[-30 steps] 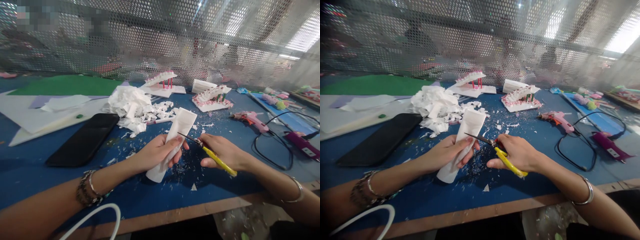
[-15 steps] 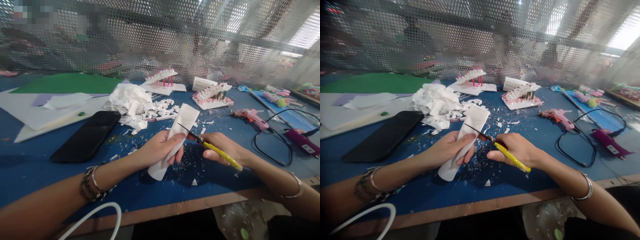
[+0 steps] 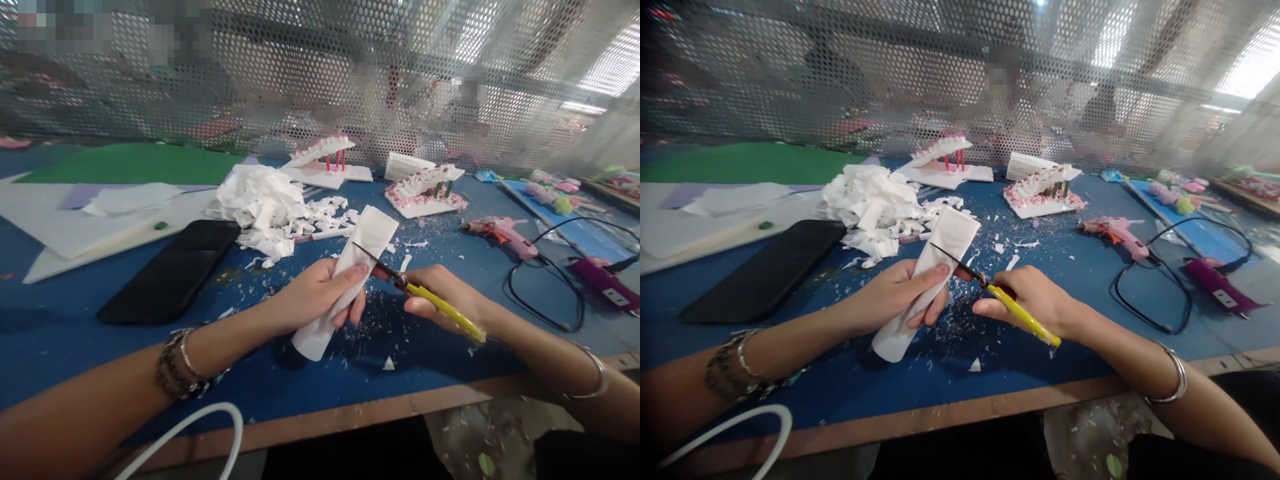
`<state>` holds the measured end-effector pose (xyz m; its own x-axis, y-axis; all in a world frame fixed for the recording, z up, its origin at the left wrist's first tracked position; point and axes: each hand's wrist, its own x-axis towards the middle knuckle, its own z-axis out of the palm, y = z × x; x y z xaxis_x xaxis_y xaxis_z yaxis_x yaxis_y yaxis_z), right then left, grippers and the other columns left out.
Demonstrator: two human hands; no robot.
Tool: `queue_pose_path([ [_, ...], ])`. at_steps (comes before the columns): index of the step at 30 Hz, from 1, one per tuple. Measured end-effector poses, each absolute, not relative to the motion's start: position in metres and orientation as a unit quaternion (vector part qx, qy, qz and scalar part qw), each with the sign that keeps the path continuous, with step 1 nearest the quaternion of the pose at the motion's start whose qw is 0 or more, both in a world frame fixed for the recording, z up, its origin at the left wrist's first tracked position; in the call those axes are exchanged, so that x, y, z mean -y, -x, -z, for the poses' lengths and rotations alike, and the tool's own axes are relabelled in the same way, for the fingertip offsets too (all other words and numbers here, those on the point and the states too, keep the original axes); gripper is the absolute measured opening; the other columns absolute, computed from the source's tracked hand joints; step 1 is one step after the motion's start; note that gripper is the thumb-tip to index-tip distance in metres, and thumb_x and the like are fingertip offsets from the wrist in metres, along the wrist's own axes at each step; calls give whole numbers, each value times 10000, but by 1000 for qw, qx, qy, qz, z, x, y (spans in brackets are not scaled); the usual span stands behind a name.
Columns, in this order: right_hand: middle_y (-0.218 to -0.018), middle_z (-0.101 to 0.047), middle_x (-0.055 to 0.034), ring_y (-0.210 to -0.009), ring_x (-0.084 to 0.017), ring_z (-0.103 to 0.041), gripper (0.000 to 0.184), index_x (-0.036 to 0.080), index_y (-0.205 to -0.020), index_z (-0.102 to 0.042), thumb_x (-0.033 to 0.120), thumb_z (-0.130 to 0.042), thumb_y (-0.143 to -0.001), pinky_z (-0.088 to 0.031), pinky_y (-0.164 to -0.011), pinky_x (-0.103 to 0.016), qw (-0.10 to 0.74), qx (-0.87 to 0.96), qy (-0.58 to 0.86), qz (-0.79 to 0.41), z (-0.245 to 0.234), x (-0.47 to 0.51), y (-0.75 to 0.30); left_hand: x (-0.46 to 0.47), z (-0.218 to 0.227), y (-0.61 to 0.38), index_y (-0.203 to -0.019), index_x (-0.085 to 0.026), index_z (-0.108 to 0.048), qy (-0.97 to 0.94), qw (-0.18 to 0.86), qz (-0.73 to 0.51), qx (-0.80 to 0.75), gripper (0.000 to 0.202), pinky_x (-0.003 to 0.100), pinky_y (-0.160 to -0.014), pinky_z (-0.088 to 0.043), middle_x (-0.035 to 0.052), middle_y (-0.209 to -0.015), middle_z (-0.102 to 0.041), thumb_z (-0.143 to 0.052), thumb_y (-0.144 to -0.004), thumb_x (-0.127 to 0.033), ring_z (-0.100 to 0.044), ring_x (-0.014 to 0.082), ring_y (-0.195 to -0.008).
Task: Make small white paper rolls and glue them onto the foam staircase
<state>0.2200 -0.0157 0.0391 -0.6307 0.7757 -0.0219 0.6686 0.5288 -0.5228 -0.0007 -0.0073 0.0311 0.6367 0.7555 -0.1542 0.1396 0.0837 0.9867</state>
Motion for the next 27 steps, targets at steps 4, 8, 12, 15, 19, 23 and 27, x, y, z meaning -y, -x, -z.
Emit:
queue_pose_path([
  [4, -523, -306, 50, -477, -53, -266, 601, 162, -588, -375, 731, -261, -746, -204, -447, -199, 127, 864, 421, -246, -38, 17, -218, 7, -31, 1, -1013, -164, -587, -624, 655, -242, -351, 324, 140, -380, -372, -46, -473, -542, -375, -890, -376, -385, 42, -331],
  [8, -509, -257, 61, -467, -44, -228, 575, 163, -557, -340, 694, -291, -771, -191, -431, -186, 142, 858, 420, -259, -37, 17, -218, 6, -31, 1, -1030, -165, -580, -620, 658, -245, -350, 321, 135, -377, -374, -46, -475, -540, -372, -894, -368, -377, 39, -330],
  [12, -513, -296, 53, -464, -52, -260, 551, 167, -587, -360, 673, -282, -789, -202, -447, -200, 126, 871, 409, -243, -40, 17, -218, 5, -31, 1, -997, -164, -585, -617, 659, -246, -353, 313, 136, -367, -370, -45, -473, -539, -375, -890, -370, -373, 42, -327],
  [15, -586, -414, 14, -521, -81, -355, 568, 162, -687, -413, 701, -256, -772, -261, -494, -219, 105, 879, 390, -253, -44, 19, -217, 4, -30, 2, -771, -132, -622, -632, 643, -224, -370, 389, 139, -374, -368, -33, -427, -506, -384, -874, -423, -379, 41, -324],
  [19, -659, -475, -25, -578, -111, -405, 626, 150, -770, -444, 737, -230, -744, -301, -535, -240, 100, 876, 390, -264, -46, 21, -215, 6, -31, 1, -660, -122, -609, -659, 633, -190, -361, 447, 143, -384, -365, -31, -398, -488, -366, -879, -427, -379, 41, -316],
  [23, -580, -410, 14, -514, -82, -342, 616, 165, -690, -419, 741, -209, -745, -266, -498, -224, 100, 868, 411, -260, -43, 20, -215, 7, -33, 0, -561, -126, -594, -677, 617, -181, -358, 505, 145, -384, -347, -31, -356, -452, -343, -891, -413, -390, 45, -315],
  [27, -521, -347, 42, -470, -62, -289, 608, 168, -643, -410, 745, -242, -737, -221, -458, -210, 96, 869, 418, -248, -41, 19, -217, 6, -34, 1, -478, -132, -567, -688, 613, -164, -351, 558, 152, -368, -322, -30, -328, -420, -332, -892, -423, -374, 45, -298],
])
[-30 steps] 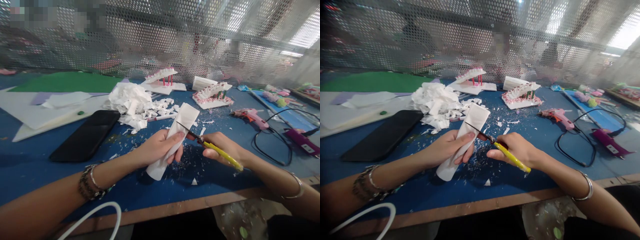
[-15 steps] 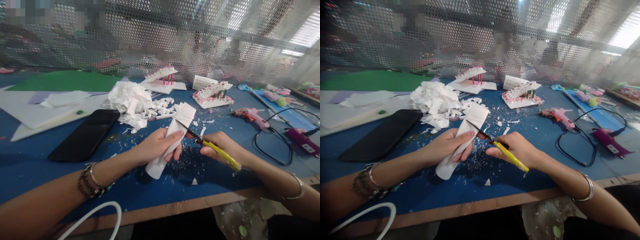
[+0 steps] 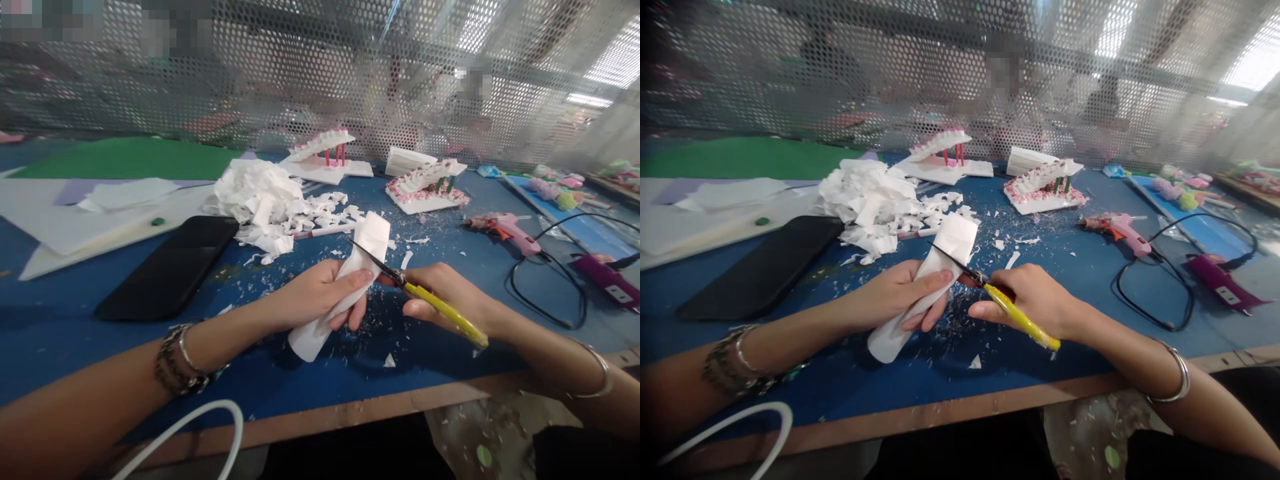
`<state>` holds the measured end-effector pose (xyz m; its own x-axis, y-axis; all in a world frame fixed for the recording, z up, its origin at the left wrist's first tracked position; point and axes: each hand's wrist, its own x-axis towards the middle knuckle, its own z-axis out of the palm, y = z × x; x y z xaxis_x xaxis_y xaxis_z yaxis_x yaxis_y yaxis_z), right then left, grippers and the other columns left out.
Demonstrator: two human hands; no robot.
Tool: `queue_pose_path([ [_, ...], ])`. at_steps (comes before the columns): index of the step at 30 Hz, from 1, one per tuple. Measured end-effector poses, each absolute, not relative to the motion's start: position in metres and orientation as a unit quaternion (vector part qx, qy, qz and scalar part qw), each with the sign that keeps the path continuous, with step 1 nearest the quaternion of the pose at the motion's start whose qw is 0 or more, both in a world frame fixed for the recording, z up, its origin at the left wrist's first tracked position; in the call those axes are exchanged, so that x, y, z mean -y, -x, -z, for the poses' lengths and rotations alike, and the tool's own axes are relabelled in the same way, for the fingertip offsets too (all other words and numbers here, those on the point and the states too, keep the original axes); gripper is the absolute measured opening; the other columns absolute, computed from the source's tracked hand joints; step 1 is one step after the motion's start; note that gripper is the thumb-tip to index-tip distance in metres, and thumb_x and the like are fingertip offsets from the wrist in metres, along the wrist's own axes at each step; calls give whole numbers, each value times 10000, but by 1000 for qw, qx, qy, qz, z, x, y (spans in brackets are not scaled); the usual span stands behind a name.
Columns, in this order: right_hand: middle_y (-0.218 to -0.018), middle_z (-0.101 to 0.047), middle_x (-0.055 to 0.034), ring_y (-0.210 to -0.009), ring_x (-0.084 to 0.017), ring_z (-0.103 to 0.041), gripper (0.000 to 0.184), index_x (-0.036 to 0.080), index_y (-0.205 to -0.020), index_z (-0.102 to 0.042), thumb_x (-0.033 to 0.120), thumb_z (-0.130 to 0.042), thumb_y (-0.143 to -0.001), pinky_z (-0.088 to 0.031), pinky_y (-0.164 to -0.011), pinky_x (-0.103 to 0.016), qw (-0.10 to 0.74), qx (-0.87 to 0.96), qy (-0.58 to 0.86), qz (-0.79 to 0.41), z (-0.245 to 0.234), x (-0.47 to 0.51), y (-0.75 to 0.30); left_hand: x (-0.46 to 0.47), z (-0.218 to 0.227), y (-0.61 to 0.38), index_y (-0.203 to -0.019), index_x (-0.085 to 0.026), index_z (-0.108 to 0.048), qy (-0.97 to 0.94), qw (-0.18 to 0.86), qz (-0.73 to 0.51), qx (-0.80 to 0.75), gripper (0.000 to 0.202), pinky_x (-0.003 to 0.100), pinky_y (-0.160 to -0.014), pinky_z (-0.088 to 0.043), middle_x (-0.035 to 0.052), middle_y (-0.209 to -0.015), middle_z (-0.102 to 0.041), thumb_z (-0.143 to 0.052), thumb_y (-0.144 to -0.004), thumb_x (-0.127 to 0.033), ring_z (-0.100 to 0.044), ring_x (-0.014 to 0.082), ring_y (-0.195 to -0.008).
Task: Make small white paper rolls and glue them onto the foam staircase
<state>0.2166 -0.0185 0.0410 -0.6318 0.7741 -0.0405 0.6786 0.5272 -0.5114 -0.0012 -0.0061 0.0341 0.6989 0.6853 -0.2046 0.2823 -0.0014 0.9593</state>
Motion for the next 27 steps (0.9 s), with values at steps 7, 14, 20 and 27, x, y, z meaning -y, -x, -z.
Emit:
queue_pose_path([
  [7, -486, -279, 58, -457, -52, -223, 617, 168, -564, -363, 761, -281, -709, -187, -429, -201, 111, 862, 428, -247, -44, 19, -217, 7, -35, 1, -455, -133, -559, -660, 639, -155, -364, 580, 162, -373, -302, -24, -322, -410, -322, -893, -429, -363, 48, -298],
  [14, -473, -234, 64, -453, -47, -203, 600, 167, -524, -318, 731, -320, -728, -167, -411, -194, 136, 861, 423, -247, -43, 20, -217, 8, -34, 1, -451, -134, -570, -627, 669, -158, -366, 609, 170, -387, -305, -14, -323, -412, -303, -886, -465, -354, 51, -299],
  [20, -483, -230, 62, -460, -42, -202, 547, 152, -514, -363, 627, -388, -783, -168, -412, -190, 127, 861, 427, -243, -41, 18, -219, 8, -31, 2, -506, -127, -585, -610, 686, -161, -362, 560, 154, -371, -314, -2, -374, -490, -331, -881, -455, -359, 46, -307],
  [27, -458, -265, 63, -424, -31, -243, 500, 154, -495, -355, 539, -428, -806, -185, -395, -187, 159, 839, 439, -280, -36, 17, -220, 7, -31, 0, -1077, -157, -568, -591, 714, -185, -326, 361, 128, -356, -326, -39, -447, -550, -338, -903, -374, -363, 47, -313],
])
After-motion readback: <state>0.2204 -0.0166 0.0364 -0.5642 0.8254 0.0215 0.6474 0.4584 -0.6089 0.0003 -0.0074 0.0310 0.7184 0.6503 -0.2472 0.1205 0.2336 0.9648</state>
